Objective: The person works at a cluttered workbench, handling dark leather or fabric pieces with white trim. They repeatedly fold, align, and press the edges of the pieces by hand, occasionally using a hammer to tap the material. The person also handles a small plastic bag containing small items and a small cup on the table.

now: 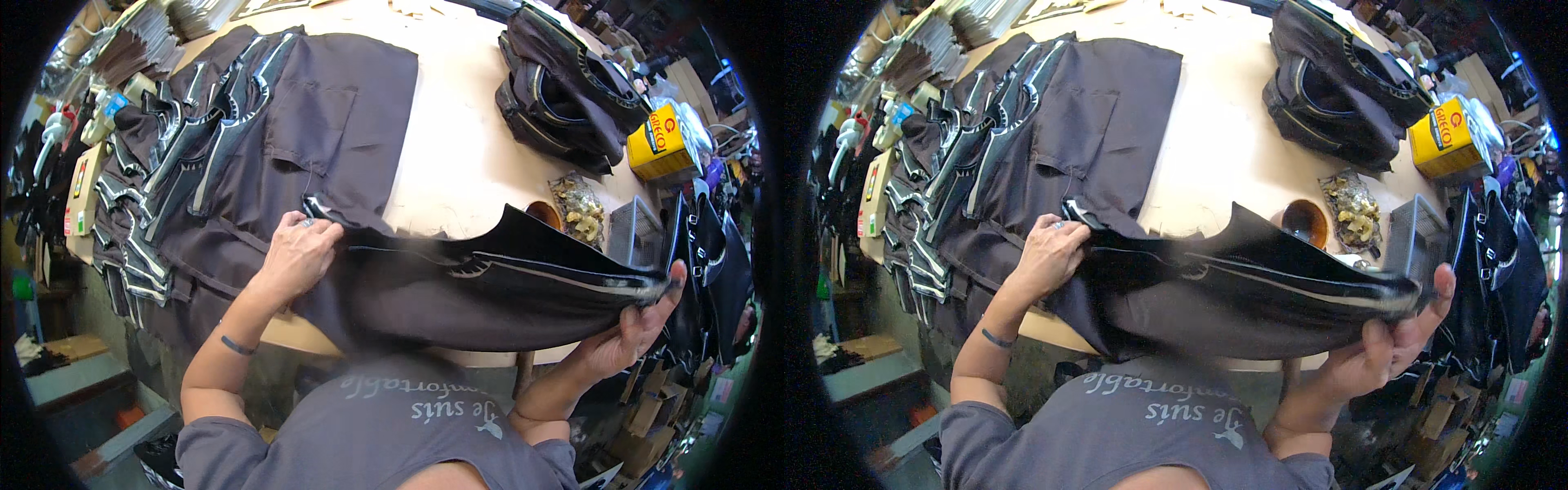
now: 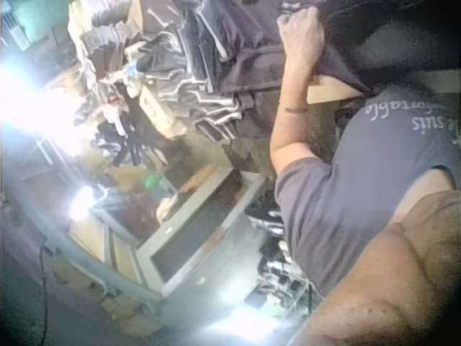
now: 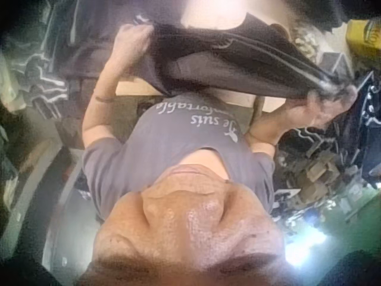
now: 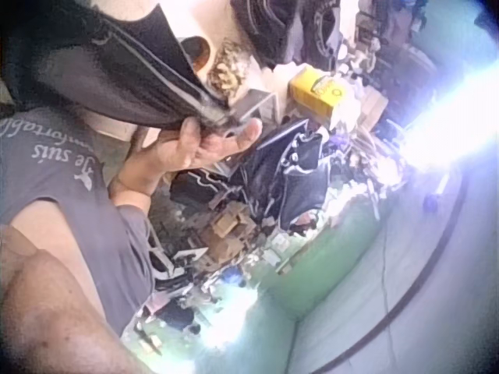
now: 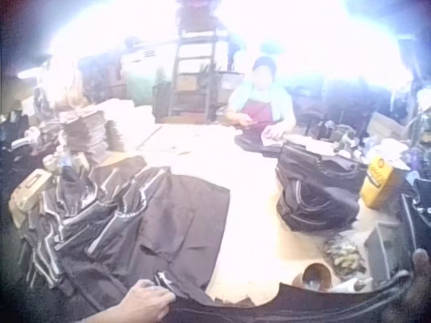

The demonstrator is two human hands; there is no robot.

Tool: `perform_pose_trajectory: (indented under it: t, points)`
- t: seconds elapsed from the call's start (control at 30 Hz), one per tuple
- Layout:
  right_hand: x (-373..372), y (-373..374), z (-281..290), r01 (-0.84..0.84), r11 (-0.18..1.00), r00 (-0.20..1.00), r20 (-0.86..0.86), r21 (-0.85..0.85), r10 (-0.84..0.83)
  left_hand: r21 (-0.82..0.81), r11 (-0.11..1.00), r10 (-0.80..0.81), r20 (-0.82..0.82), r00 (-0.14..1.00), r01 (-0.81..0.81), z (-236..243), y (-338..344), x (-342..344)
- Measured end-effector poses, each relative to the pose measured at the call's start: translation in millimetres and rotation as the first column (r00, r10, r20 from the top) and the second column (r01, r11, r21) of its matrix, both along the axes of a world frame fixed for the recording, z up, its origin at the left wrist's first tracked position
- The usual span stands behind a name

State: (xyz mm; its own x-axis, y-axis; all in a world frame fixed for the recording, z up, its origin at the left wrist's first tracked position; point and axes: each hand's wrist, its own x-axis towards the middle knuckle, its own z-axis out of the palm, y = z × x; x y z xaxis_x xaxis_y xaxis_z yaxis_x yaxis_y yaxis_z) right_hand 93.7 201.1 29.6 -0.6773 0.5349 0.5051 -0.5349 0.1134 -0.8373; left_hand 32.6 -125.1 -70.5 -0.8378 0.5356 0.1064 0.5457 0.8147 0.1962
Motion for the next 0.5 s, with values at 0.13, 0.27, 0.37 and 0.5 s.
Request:
perform_pose_trajectory:
  t: [0.13, 0.27, 0.37, 0.5]
  points:
    - [-41.6, -11.2, 22.4, 0.069, 0.996, 0.988, -0.144, 0.059, -0.06, 0.114, 0.987, -0.126, 0.129, 0.984, 0.112, 25.8, -1.1, 5.0]
    - [-105.5, -34.0, 50.9, -0.159, 0.974, 0.985, -0.036, 0.16, 0.167, 0.453, 0.744, 0.075, 0.674, 0.735, -0.491, 43.9, -26.3, 10.1]
    - [-137.7, -49.4, 78.1, -0.29, 0.834, 0.953, 0.06, 0.469, 0.298, 0.749, 0.013, 0.086, 0.659, 0.747, -0.662, 30.0, -36.4, 18.2]
    - [-157.6, -16.4, 40.0, -0.161, 0.698, 0.983, 0.051, 0.697, 0.176, 0.788, -0.092, -0.06, 0.606, 0.793, -0.609, 12.5, -40.5, 20.1]
